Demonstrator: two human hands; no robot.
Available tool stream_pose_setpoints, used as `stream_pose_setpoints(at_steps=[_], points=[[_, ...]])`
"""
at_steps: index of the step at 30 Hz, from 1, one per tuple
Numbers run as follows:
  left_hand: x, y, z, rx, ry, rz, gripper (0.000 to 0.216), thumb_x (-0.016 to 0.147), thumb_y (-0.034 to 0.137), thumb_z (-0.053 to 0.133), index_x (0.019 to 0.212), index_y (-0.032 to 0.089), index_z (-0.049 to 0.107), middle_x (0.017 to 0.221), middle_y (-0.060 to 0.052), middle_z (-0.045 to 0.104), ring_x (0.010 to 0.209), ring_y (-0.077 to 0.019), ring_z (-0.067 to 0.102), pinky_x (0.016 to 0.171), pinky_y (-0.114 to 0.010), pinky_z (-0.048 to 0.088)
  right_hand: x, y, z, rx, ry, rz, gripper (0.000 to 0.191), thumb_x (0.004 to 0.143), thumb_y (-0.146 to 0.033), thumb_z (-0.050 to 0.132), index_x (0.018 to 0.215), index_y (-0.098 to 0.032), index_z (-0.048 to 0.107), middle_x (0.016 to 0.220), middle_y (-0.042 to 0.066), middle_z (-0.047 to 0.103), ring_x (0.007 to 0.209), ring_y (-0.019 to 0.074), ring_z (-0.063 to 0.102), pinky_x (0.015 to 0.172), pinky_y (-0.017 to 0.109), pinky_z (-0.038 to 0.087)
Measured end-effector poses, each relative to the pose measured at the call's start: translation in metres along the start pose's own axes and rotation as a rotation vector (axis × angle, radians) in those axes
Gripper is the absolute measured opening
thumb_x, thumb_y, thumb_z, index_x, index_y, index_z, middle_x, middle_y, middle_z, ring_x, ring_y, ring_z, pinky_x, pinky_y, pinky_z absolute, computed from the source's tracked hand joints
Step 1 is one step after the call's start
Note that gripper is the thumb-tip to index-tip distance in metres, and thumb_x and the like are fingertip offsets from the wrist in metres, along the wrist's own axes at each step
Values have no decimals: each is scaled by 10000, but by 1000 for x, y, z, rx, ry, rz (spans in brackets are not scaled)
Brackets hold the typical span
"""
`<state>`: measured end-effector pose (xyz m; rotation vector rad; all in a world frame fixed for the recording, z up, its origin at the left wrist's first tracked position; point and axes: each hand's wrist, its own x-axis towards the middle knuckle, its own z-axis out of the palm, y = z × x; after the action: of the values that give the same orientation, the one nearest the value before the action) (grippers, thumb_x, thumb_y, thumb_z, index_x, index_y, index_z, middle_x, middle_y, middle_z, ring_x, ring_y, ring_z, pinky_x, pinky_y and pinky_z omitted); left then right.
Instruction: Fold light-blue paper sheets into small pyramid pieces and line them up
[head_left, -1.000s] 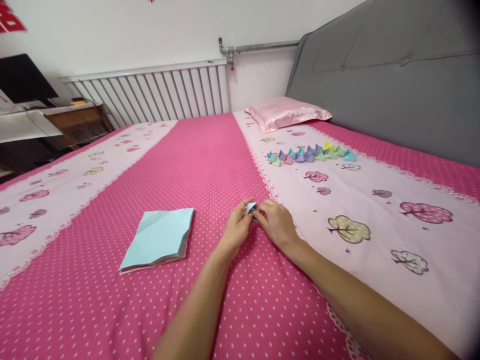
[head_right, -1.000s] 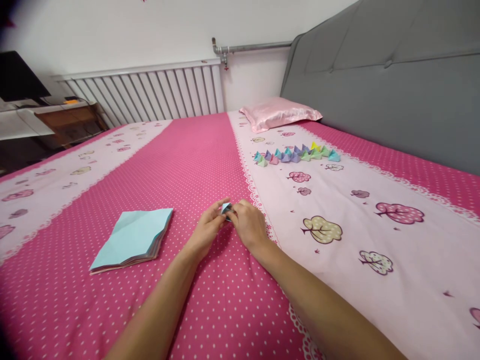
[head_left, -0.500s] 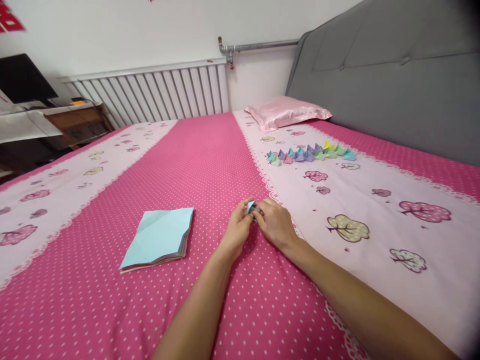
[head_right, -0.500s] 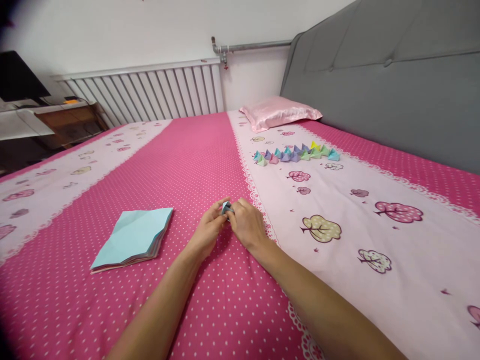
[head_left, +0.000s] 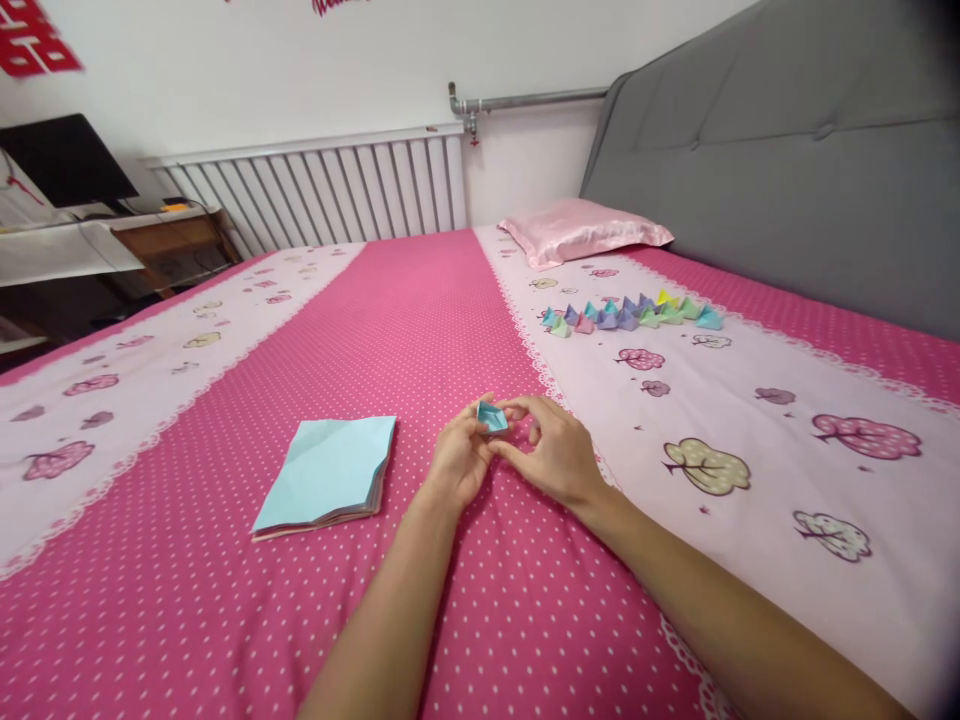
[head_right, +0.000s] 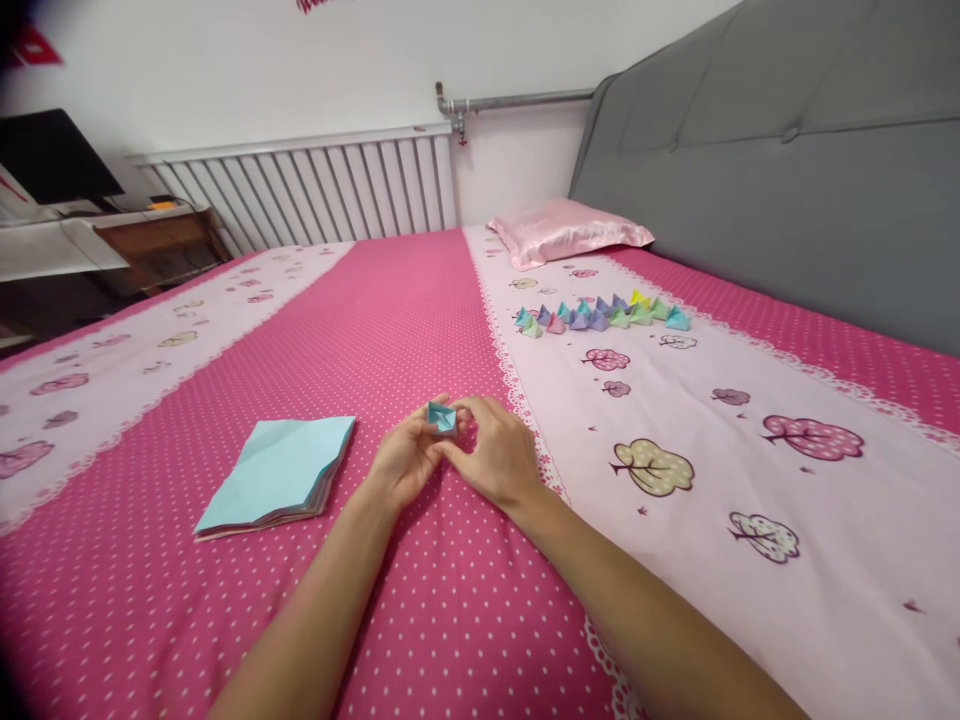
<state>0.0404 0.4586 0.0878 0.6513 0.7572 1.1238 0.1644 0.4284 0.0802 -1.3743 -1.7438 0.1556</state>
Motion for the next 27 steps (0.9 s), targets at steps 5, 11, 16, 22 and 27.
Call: stream_pose_setpoints(at_steps=[5, 11, 16, 22, 27], points=[[-3, 6, 1, -141, -21, -61, 341, 692, 101, 407, 1013, 99, 522, 797, -79, 630, 669, -148, 614, 584, -232, 470, -1, 0, 0, 35, 19, -86, 290, 682, -257, 699, 950, -221, 595, 803, 1, 620, 644, 141, 522, 656, 261, 414], [-4, 8, -1, -196, -32, -73, 313, 760, 211, 360, 964, 67, 549, 775, -115, 633, 630, -165, 597, 536, -244, 461, -2, 5, 4, 57, 36, -179, 86, 750, -230, 640, 835, -216, 639, 706, -6, 608, 621, 134, 526, 641, 256, 394], [-3, 9, 0, -173, -36, -69, 305, 795, 243, 328, 926, 83, 553, 768, -111, 628, 614, -148, 586, 574, -249, 477, 0, 7, 3, 29, 22, -182, 18, 764, -215, 635, 777, -208, 646, 721, -8, 644, 634, 130, 547, 663, 262, 386], [10, -2, -3, 121, 222, 31, 302, 830, 314, 382, 993, 106, 528, 884, -113, 620, 730, -154, 624, 754, -299, 495, 19, 19, -18, -3, 104, -104, 86, 802, -252, 595, 753, -211, 652, 736, -8, 666, 684, 132, 583, 713, 264, 404], [20, -16, -15, 405, 168, 152, 411, 806, 436, 477, 1042, 108, 550, 1104, -150, 586, 845, -168, 624, 837, -325, 476, 42, 74, -57, 19, 238, 98, 113, 756, -310, 622, 740, -206, 664, 743, -2, 686, 640, 137, 600, 633, 245, 447]])
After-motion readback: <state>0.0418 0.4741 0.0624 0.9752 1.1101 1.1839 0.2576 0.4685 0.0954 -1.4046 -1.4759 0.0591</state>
